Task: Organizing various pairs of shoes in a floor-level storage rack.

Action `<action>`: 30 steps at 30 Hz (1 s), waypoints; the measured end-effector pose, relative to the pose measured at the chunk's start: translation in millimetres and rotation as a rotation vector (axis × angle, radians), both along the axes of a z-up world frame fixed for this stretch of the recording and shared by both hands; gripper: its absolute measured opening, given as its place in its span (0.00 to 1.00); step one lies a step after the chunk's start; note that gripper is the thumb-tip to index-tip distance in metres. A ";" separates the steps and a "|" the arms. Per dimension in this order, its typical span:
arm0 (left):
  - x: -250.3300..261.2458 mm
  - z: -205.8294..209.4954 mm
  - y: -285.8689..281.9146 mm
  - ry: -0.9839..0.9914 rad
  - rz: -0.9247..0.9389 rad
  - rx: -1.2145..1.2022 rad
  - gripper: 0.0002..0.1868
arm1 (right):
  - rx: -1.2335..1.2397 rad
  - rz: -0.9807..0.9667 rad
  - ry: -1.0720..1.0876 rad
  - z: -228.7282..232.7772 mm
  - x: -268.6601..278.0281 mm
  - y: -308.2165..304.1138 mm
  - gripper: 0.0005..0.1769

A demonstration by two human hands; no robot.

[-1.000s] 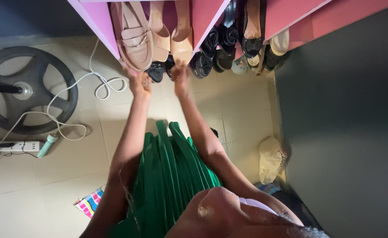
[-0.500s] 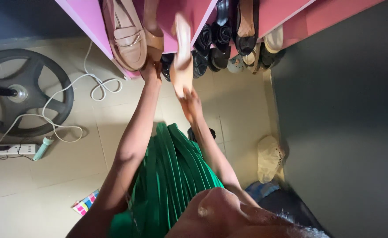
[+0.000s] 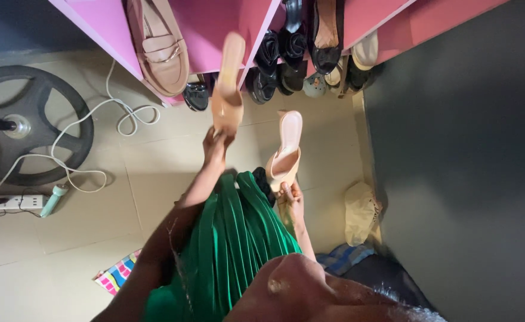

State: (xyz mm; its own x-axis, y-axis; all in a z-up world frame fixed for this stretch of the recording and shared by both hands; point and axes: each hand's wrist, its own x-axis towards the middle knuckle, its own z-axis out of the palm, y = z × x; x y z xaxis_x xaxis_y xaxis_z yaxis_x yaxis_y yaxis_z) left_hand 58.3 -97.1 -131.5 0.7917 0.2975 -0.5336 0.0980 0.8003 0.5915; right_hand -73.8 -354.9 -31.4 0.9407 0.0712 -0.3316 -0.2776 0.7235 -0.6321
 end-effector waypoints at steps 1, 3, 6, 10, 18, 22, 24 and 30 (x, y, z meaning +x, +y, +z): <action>-21.2 2.3 0.2 -0.050 -0.026 0.019 0.19 | -0.023 -0.003 -0.009 3.4 5.8 1.1 0.17; -45.5 14.6 3.1 -0.100 -0.054 0.039 0.16 | -0.045 -0.009 -0.017 4.2 18.8 4.9 0.17; -49.2 39.5 13.2 -0.121 -0.067 0.110 0.13 | -0.112 -0.009 -0.019 5.8 45.8 23.7 0.17; -21.4 56.4 20.7 -0.102 -0.028 0.121 0.13 | -0.194 0.086 0.016 18.0 91.8 69.2 0.20; 88.3 28.8 8.0 -0.182 0.116 0.117 0.15 | -0.053 0.128 -0.112 59.0 134.0 126.9 0.19; 112.4 25.5 19.8 -0.129 0.193 0.079 0.13 | -0.042 0.094 -0.104 55.8 137.3 125.0 0.16; 121.5 2.2 29.9 -0.133 0.239 0.007 0.13 | -0.038 0.084 -0.084 39.7 135.6 123.6 0.16; 134.3 -21.4 36.0 -0.128 0.306 0.062 0.13 | -0.034 0.062 -0.063 2.3 146.2 124.4 0.16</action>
